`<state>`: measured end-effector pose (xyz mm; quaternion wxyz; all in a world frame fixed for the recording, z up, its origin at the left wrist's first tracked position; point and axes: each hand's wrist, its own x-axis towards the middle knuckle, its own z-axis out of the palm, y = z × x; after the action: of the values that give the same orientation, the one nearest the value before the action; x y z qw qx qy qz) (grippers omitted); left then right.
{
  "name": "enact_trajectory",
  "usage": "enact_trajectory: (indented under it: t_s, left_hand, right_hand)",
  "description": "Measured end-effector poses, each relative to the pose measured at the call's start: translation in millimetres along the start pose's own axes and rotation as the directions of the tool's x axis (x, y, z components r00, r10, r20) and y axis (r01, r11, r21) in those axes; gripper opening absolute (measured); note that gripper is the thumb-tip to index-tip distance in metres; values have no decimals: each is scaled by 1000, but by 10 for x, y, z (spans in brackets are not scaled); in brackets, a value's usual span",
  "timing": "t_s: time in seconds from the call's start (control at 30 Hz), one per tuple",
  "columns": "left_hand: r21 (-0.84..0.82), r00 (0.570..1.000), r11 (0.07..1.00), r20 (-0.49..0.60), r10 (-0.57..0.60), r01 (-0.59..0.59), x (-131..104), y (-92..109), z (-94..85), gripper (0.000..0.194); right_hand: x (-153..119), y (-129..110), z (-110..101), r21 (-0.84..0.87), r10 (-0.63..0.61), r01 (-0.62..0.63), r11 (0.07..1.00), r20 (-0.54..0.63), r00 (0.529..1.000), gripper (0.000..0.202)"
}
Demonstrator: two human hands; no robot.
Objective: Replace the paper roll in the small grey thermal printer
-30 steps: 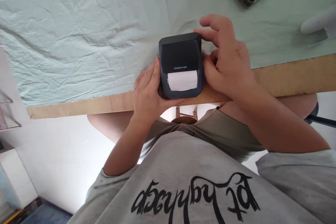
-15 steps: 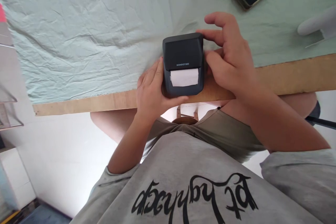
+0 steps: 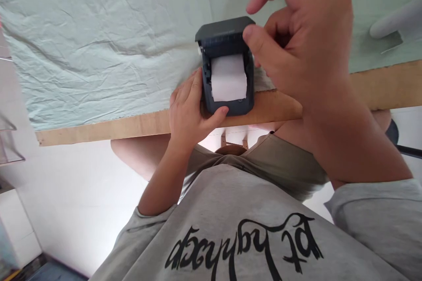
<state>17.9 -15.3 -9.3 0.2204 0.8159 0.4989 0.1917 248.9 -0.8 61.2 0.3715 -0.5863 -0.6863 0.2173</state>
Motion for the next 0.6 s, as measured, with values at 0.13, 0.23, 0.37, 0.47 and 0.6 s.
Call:
enact_trajectory:
  t_s: [0.13,0.23,0.37,0.47,0.6]
  left_hand:
    - [1,1000,1000,0,-13,13,-5,-1,-6,95]
    - [7,1000,1000,1,-11,11,-9,9,-15,97]
    - [-2,1000,1000,-2,-11,11,-12,9,-20,94]
    - [-16,1000,1000,-1,0,0,-9,4,-15,94]
    - [4,1000,1000,-8,21,-21,-13,-2,-10,98]
  right_hand:
    - [60,-27,51,-30,-39,36,999,-111,993,22]
    - [99,-9,79,-79,-55,52,995,-31,998,17]
    - [194,-55,89,-371,119,-6,929,283,952,25]
    - [279,-129,91,-527,220,30,849,406,887,36]
    - [390,-223,117,-641,260,133,756,480,838,35]
